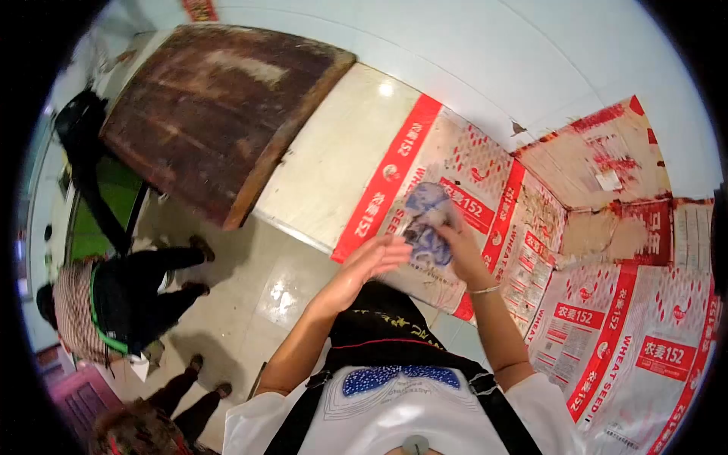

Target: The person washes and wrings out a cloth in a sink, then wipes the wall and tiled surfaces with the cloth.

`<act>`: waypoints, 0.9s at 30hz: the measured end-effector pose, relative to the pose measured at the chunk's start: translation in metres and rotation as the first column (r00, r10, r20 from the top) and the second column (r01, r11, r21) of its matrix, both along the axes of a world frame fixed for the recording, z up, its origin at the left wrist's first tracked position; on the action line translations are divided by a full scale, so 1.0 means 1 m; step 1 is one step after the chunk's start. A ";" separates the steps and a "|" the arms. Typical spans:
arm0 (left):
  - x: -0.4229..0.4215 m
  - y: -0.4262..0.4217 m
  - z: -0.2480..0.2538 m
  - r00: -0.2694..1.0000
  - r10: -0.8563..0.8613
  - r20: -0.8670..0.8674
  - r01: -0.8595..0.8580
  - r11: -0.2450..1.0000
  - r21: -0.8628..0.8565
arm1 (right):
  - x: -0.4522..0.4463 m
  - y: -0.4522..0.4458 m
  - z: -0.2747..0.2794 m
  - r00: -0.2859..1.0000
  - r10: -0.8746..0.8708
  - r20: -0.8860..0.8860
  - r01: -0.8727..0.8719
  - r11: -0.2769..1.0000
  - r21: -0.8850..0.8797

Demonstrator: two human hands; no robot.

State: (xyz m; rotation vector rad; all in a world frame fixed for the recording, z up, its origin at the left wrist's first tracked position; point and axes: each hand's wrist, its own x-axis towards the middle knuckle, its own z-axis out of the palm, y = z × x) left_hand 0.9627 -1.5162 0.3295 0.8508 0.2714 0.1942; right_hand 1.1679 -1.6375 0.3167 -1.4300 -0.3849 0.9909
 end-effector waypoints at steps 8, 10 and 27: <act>0.046 0.052 -0.054 0.989 -0.117 -0.090 0.111 0.992 -0.061 | 0.258 0.058 0.087 0.017 -0.091 0.996 0.345 0.935 0.080; 0.059 0.069 -0.067 0.988 -0.112 -0.104 0.101 0.989 -0.105 | 0.298 0.110 0.143 -0.444 -0.115 0.889 0.165 0.964 0.207; 0.075 0.209 -0.142 0.936 -0.210 -0.283 0.182 0.976 -0.122 | 0.315 0.458 -0.156 -0.825 0.373 0.424 -0.018 0.733 -0.680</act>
